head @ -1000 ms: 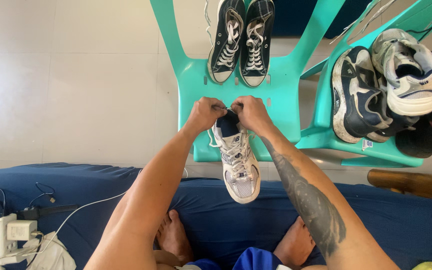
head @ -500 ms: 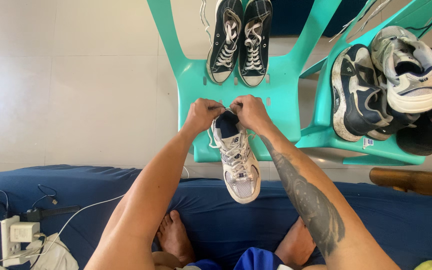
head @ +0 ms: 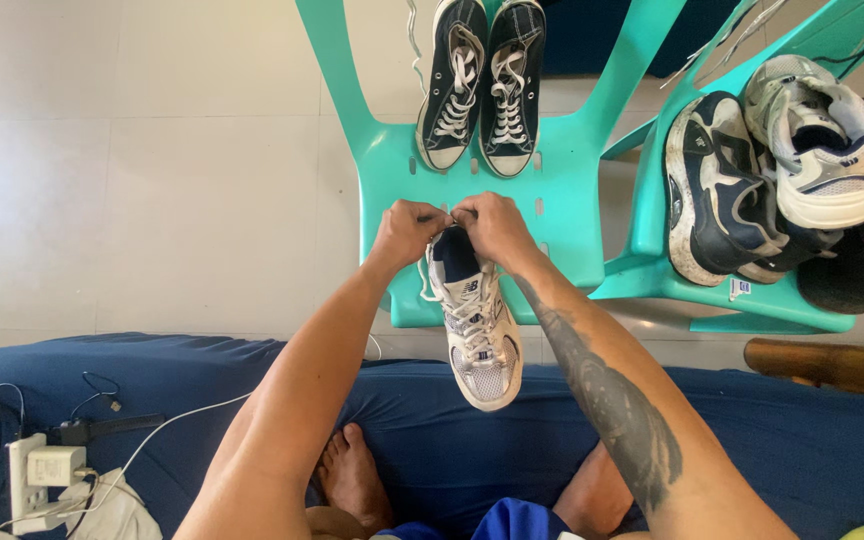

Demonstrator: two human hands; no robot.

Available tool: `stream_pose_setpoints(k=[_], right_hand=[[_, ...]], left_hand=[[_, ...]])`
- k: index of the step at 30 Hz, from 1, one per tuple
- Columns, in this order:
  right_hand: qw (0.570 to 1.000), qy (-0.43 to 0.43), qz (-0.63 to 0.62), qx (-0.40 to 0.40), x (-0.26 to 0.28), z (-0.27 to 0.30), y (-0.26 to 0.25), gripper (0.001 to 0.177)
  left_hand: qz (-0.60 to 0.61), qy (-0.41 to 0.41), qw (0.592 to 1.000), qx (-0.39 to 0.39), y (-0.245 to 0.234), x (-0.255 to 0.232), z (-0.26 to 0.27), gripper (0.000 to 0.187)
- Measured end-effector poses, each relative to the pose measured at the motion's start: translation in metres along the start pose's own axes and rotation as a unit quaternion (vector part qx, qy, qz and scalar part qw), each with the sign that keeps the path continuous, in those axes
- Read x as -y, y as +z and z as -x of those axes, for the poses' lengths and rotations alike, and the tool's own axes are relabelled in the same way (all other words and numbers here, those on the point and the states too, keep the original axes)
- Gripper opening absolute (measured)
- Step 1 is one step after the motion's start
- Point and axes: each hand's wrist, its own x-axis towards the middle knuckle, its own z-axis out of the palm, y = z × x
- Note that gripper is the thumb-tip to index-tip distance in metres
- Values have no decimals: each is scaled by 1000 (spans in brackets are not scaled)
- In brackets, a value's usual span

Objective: The person laces a white sneaker by threading the laces through the eyelets and tying them. The person then repeats the process on a second white sneaker.

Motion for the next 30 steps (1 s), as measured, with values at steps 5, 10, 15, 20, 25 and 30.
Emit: stream_pose_setpoints(k=[5, 10, 15, 20, 25, 30], right_hand=[[1000, -24, 0, 19, 1, -5, -1, 23], [982, 7, 160, 96, 16, 7, -14, 43], [953, 14, 272, 129, -1, 20, -9, 70], [956, 39, 258, 137, -8, 20, 3, 80], [961, 41, 222, 162, 18, 21, 3, 66], [968, -33, 217, 119, 42, 18, -3, 66]], left_hand=[[-2, 13, 1000, -11, 2, 5, -6, 22], [-50, 105, 993, -35, -5, 38, -31, 17], [-266, 102, 945, -159, -67, 93, -53, 30], [-383, -44, 913, -132, -128, 112, -33, 35], [-263, -41, 946, -183, -123, 81, -13, 25], [-94, 20, 975, -202, -119, 50, -6, 23]])
